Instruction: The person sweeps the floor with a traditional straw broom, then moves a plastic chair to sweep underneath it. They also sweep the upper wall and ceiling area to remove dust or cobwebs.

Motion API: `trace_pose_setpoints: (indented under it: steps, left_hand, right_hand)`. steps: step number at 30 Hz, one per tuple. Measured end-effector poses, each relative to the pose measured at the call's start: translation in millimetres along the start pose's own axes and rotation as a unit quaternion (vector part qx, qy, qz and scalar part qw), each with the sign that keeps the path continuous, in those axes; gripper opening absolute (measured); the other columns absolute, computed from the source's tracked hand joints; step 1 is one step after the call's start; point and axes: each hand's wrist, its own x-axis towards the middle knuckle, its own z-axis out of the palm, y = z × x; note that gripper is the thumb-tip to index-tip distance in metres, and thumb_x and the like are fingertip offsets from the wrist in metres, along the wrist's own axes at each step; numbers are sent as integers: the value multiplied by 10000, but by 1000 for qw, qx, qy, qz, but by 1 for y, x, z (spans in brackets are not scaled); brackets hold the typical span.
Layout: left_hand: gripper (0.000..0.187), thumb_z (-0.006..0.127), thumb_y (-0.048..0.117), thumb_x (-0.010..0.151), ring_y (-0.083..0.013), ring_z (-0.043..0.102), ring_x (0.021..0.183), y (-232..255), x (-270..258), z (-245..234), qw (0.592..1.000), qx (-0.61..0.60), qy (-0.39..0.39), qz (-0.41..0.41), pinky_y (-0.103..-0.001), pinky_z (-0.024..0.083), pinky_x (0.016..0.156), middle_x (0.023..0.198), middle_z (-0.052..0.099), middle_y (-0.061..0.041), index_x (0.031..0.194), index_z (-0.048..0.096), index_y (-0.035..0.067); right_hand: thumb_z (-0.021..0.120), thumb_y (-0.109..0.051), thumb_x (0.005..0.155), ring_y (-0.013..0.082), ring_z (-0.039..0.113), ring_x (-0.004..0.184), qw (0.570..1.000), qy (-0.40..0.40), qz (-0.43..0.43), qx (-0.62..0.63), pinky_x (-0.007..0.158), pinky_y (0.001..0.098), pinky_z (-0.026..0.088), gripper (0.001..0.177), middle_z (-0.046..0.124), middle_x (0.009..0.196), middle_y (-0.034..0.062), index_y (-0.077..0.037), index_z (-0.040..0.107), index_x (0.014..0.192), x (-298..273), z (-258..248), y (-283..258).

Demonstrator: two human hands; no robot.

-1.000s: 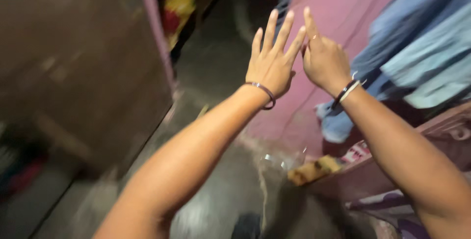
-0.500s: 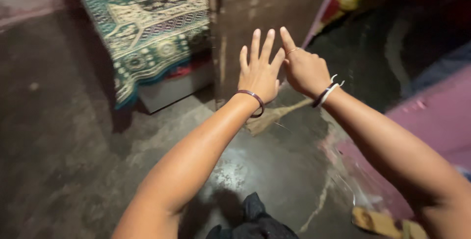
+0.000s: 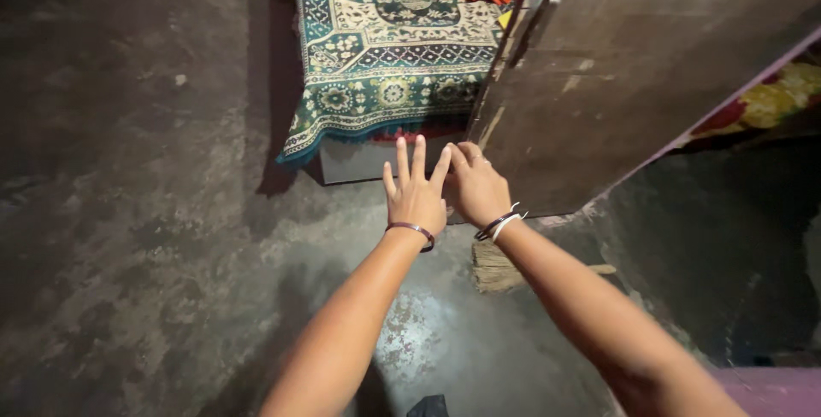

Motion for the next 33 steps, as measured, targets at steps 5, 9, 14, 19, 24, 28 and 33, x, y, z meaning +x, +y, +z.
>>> trace_pose_setpoints:
  steps: [5, 9, 14, 19, 24, 28, 33]
  left_hand:
    - [845, 799, 247, 785, -416, 73, 1549, -40, 10, 51, 1000, 16, 14, 0, -656, 154, 1193, 1682, 164, -141, 1527, 409, 348]
    - [726, 736, 202, 826, -413, 106, 1546, -78, 9, 117, 999, 31, 19, 27, -643, 168, 1196, 1668, 213, -130, 1489, 483, 359]
    - [625, 610, 126, 891, -409, 152, 1550, -132, 0, 218, 991, 66, 60, 97, -631, 195, 1195, 1667, 272, -120, 1457, 542, 381]
    - [575, 594, 134, 914, -403, 143, 1553, -186, -22, 322, 993, 25, 51, 106, -640, 186, 1195, 1663, 276, -120, 1443, 548, 353]
    - [712, 650, 76, 817, -401, 114, 1542, -238, -49, 414, 994, 69, -3, 88, -618, 170, 1188, 1658, 256, -127, 1477, 527, 314]
    - [786, 772, 198, 781, -418, 80, 1543, -257, -72, 492, 997, 17, -43, 56, -637, 164, 1188, 1665, 220, -140, 1501, 468, 284]
    - [902, 821, 309, 783, -420, 24, 1551, -270, -85, 559, 994, -6, -107, -7, -658, 145, 1190, 1668, 172, -141, 1550, 349, 279]
  right_hand:
    - [742, -195, 850, 405, 572, 1211, 999, 15, 32, 17, 932, 498, 529, 615, 469, 1497, 226, -122, 537, 1426, -6, 75, 8]
    - [749, -128, 816, 444, 503, 1294, 998, 45, 48, 0, 987, 522, 488, 654, 439, 1513, 248, -130, 545, 1438, -30, 142, 25]
    - [747, -99, 792, 480, 440, 1338, 995, 46, 93, -5, 1022, 549, 437, 696, 401, 1523, 255, -135, 539, 1456, -75, 245, 58]
    - [740, -142, 807, 451, 417, 1370, 978, 5, 207, 9, 1098, 488, 433, 457, 357, 1580, 245, -229, 702, 1255, -128, 379, 121]
    - [758, -246, 830, 440, 363, 1435, 935, 3, 354, -15, 1154, 494, 370, 452, 273, 1585, 275, -270, 714, 1279, -177, 512, 188]
    - [783, -285, 812, 422, 333, 1465, 890, -20, 454, -20, 1146, 493, 349, 497, 202, 1626, 251, -286, 690, 1300, -225, 583, 238]
    - [745, -290, 838, 412, 482, 1362, 830, -52, 555, 32, 1143, 478, 399, 545, 269, 1624, 184, -321, 648, 1373, -269, 653, 311]
